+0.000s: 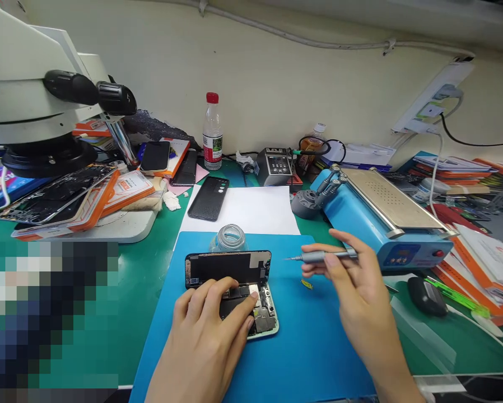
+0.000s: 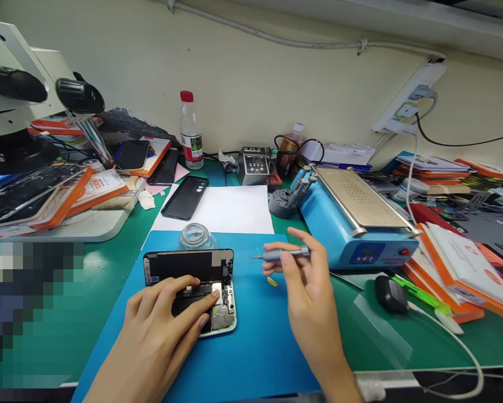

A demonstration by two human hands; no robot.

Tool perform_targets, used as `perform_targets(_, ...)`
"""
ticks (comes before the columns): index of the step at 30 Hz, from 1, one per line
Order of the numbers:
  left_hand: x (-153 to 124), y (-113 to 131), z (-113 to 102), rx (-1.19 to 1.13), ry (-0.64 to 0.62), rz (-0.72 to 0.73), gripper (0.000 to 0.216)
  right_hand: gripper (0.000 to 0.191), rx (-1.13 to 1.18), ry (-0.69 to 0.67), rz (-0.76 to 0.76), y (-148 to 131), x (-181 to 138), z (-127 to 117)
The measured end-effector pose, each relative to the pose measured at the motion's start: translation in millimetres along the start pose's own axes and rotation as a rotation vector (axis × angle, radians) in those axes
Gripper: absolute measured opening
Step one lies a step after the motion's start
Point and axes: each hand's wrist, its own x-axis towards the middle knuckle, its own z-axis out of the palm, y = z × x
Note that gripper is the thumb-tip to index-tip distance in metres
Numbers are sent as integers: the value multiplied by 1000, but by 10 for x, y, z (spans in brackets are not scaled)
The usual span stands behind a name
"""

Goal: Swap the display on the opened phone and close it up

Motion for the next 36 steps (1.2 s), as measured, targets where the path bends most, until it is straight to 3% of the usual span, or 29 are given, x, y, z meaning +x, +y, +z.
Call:
perform_targets(6,17,24,33,3,36,-23,37,64,406,-71,132,-124,-299,284)
perform_targets(13,31,44,7,-26,15,-80,32,44,292,-60,70,-24,-499,518)
perform_targets(18,33,61,-11,3,-1,-95,34,44,304,-129,124,-4,-486,511)
perform_targets(36,38,73,-30,21,-8,-86,37,48,319,-127,148,18,-489,540)
